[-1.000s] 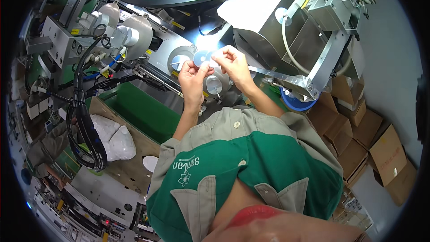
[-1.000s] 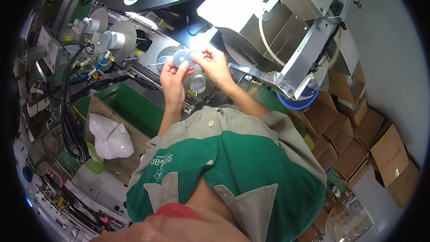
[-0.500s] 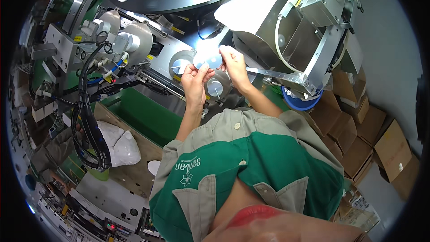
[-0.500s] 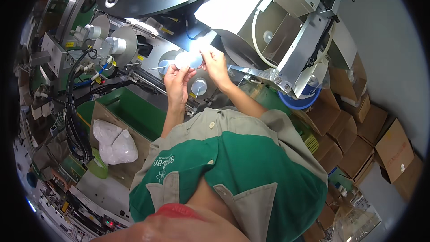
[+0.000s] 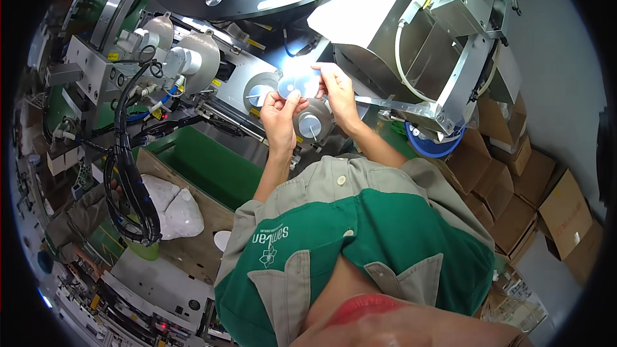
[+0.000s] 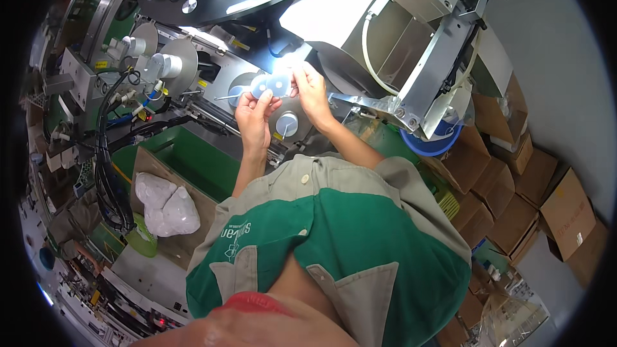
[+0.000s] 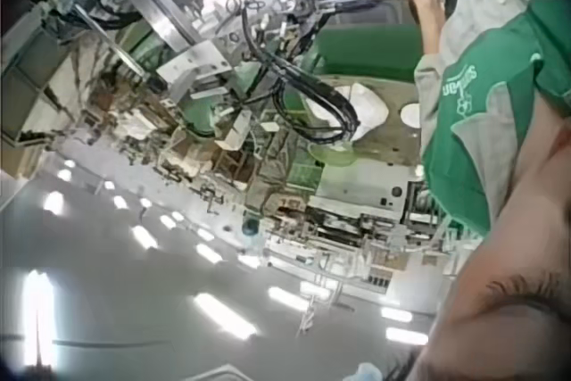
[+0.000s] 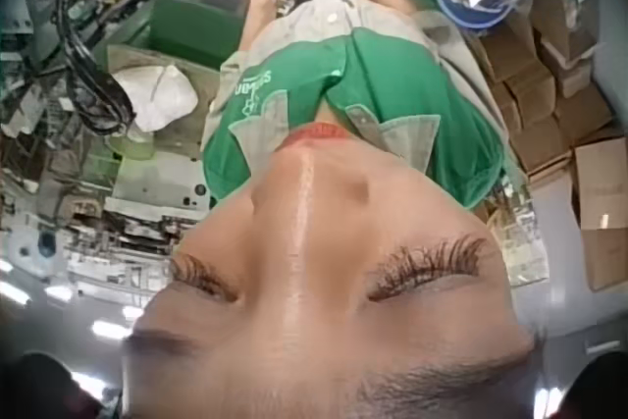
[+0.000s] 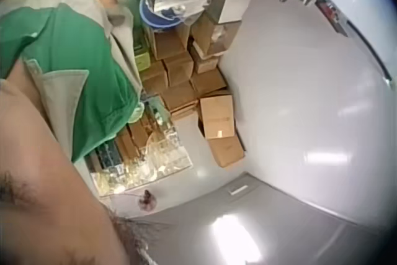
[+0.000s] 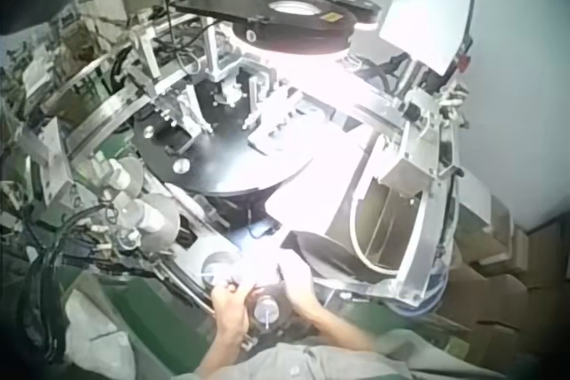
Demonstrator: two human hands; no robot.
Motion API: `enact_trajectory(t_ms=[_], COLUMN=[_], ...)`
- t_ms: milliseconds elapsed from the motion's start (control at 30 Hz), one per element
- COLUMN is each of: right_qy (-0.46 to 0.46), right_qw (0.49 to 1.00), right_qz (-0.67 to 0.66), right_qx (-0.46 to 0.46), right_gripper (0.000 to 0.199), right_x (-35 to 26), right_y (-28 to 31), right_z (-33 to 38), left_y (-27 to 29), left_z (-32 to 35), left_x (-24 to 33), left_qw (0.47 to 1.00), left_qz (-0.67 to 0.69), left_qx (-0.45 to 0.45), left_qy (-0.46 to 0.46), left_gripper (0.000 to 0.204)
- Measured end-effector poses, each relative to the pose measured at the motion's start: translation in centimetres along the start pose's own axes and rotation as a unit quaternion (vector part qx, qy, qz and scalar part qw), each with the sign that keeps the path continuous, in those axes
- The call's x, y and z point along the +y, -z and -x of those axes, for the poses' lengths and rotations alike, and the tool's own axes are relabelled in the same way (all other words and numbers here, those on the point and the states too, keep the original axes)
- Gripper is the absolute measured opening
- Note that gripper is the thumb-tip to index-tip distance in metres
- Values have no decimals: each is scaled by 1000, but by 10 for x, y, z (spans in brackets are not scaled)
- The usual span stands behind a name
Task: The person operates a rotary packaging machine by pressing control buttons, adjusting seal liners on the spindles, and cutting material with scissors. The person then gathers finished circular seals from a collection bin and checks them by hand.
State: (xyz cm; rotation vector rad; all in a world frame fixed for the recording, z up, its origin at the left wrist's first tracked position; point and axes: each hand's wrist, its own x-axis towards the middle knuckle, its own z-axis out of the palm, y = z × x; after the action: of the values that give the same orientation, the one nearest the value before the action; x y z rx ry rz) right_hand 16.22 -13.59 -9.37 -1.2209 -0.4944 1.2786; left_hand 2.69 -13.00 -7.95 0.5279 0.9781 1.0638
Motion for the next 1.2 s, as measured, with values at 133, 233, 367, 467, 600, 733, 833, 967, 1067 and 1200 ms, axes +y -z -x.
enact_trajectory(t_ms=[133,233,367,467,600,733,833,967,1067,1200], right_qy=[153,98,286,362,284,334,331,118,91,216], right_qw=[979,990,901,746,850,749,789,965,987,956], right_qz=[136,74,325,548,439,569,515,234,95,148], right_qx=[-22,64,11,-113,58,-55,46,-10,-87,-129], right_gripper=[33,35,31,37,37,40,41,33,20,15], right_x=[2,10,-22,-15,-9,-10,-7,-17,-45,-75], right_y=[-19,-5,-7,9,7,9,10,-20,-31,-31], right_z=[0,-8,11,18,21,16,18,23,35,59], left_y=[1,3,6,2,4,3,2,-9,-19,-44], left_z=[-3,-4,-4,-7,-9,-13,-10,3,24,72], left_x=[-1,-6,-5,-1,-3,-4,1,20,49,87], left_qw=[1000,999,999,998,998,997,998,998,993,976], left_qz=[13,31,32,67,61,66,58,13,-35,-125], left_qx=[-10,-6,8,4,32,34,34,-8,-13,-10], left_qy=[-7,-9,2,15,14,6,-6,-55,-115,-180], left_gripper=[13,13,14,16,12,13,13,13,14,16])
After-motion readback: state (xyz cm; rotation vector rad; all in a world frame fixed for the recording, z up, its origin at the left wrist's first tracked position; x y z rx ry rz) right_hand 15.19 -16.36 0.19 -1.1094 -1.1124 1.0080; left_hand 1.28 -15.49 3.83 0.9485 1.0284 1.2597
